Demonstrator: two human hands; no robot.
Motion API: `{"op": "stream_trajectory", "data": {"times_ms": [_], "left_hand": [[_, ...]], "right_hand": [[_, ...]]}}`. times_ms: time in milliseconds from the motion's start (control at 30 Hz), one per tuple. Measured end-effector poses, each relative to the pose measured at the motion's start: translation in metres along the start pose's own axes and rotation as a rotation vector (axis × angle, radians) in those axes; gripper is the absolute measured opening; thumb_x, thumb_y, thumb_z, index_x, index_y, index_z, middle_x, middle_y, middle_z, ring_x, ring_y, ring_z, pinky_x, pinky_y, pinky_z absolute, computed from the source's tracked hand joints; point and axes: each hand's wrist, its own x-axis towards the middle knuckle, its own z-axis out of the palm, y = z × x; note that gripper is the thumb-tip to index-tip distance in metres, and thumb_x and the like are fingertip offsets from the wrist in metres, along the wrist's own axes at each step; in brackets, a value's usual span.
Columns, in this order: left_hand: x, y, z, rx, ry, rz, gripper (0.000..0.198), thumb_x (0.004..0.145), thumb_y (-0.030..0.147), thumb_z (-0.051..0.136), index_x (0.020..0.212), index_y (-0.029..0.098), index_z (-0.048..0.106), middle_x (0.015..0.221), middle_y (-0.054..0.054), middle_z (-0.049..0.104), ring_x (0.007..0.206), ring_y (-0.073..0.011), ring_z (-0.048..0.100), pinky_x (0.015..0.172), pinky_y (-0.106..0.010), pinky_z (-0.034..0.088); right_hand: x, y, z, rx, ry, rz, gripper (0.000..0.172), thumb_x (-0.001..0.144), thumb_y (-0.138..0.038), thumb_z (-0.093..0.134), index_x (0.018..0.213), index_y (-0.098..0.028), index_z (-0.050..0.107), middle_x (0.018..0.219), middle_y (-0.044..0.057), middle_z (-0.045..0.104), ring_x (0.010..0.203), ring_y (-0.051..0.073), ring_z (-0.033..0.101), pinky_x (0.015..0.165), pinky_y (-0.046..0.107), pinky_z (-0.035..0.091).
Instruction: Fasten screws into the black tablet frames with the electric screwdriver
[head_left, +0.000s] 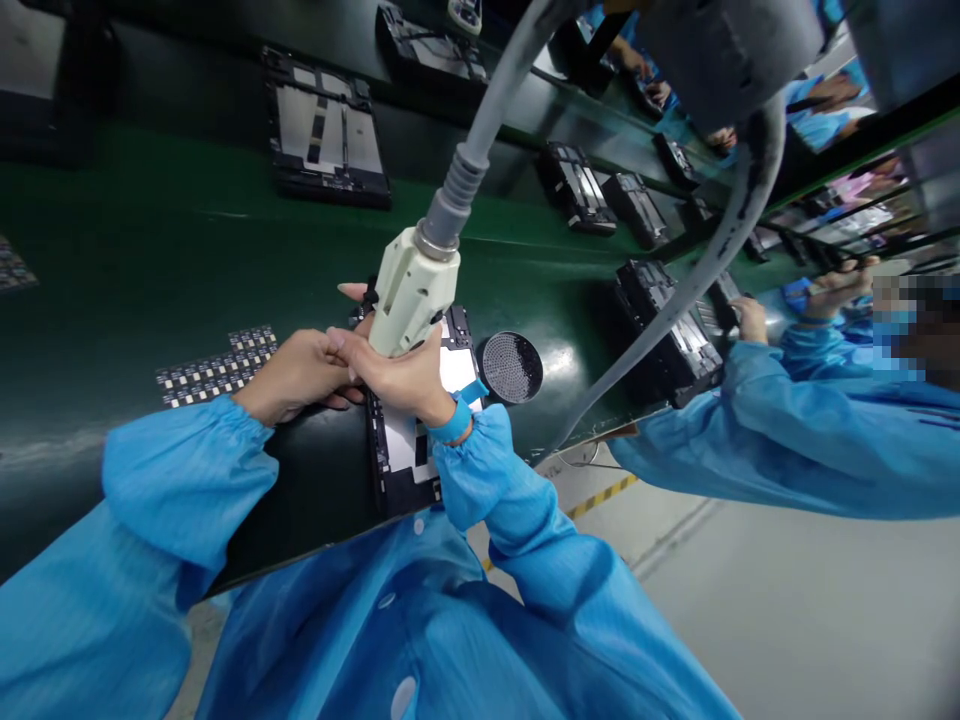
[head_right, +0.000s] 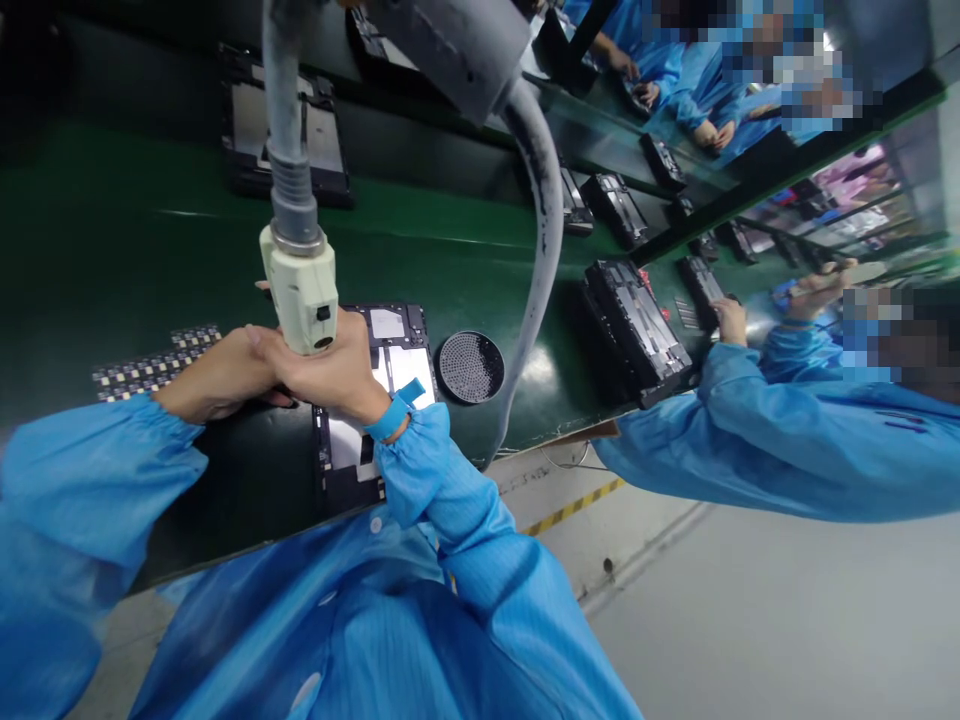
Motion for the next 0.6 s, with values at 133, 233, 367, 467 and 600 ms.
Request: {"op": "stream_trajectory", "data": {"times_ms": [133, 233, 367, 467, 600], "left_hand": [[0.002, -0.002, -0.001, -0.019, -0.076, -0.071, 0.035, 0.071, 0.040, 0.068, 0.093, 0.013, 0.070, 0.072, -0.001, 0.071, 0.065, -0.0165, 0.068, 0.050, -0.020, 0.051], [0.002, -0.002, -0.003, -0.021, -0.076, -0.059, 0.037, 0.071, 0.043, 0.069, 0.088, 0.011, 0.070, 0.070, -0.003, 0.070, 0.063, -0.0163, 0.066, 0.050, -0.021, 0.049], [0.001, 0.001, -0.002, -0.009, -0.070, -0.033, 0.037, 0.071, 0.046, 0.069, 0.078, 0.010, 0.069, 0.066, -0.006, 0.068, 0.060, -0.0168, 0.063, 0.051, -0.025, 0.050], [0.001, 0.002, 0.002, 0.017, -0.065, -0.030, 0.037, 0.068, 0.048, 0.070, 0.074, 0.012, 0.067, 0.065, -0.007, 0.067, 0.060, -0.0183, 0.063, 0.053, -0.028, 0.051], [-0.003, 0.005, -0.007, 0.148, -0.042, -0.018, 0.046, 0.064, 0.057, 0.073, 0.084, 0.016, 0.070, 0.072, -0.006, 0.070, 0.065, -0.0210, 0.065, 0.059, -0.032, 0.053]], "right_hand": [[-0.004, -0.002, -0.002, -0.048, -0.031, 0.013, 0.030, 0.069, -0.044, 0.076, 0.084, -0.021, 0.064, 0.070, 0.000, 0.063, 0.068, 0.013, 0.060, 0.074, 0.028, 0.056], [-0.006, -0.001, -0.003, -0.062, -0.076, 0.032, 0.031, 0.069, -0.042, 0.078, 0.071, -0.021, 0.056, 0.067, -0.001, 0.057, 0.064, 0.013, 0.056, 0.070, 0.029, 0.056], [-0.007, 0.007, -0.003, -0.099, -0.110, 0.025, 0.034, 0.070, -0.044, 0.078, 0.066, -0.021, 0.053, 0.065, -0.001, 0.056, 0.062, 0.013, 0.055, 0.068, 0.031, 0.056], [-0.008, 0.009, -0.001, -0.117, -0.117, 0.033, 0.035, 0.070, -0.047, 0.079, 0.067, -0.021, 0.056, 0.064, -0.001, 0.057, 0.064, 0.014, 0.057, 0.067, 0.030, 0.056], [-0.005, -0.009, -0.007, -0.042, -0.048, 0.000, 0.034, 0.068, -0.042, 0.084, 0.066, -0.020, 0.058, 0.065, -0.001, 0.058, 0.060, 0.013, 0.055, 0.062, 0.030, 0.056]]}}
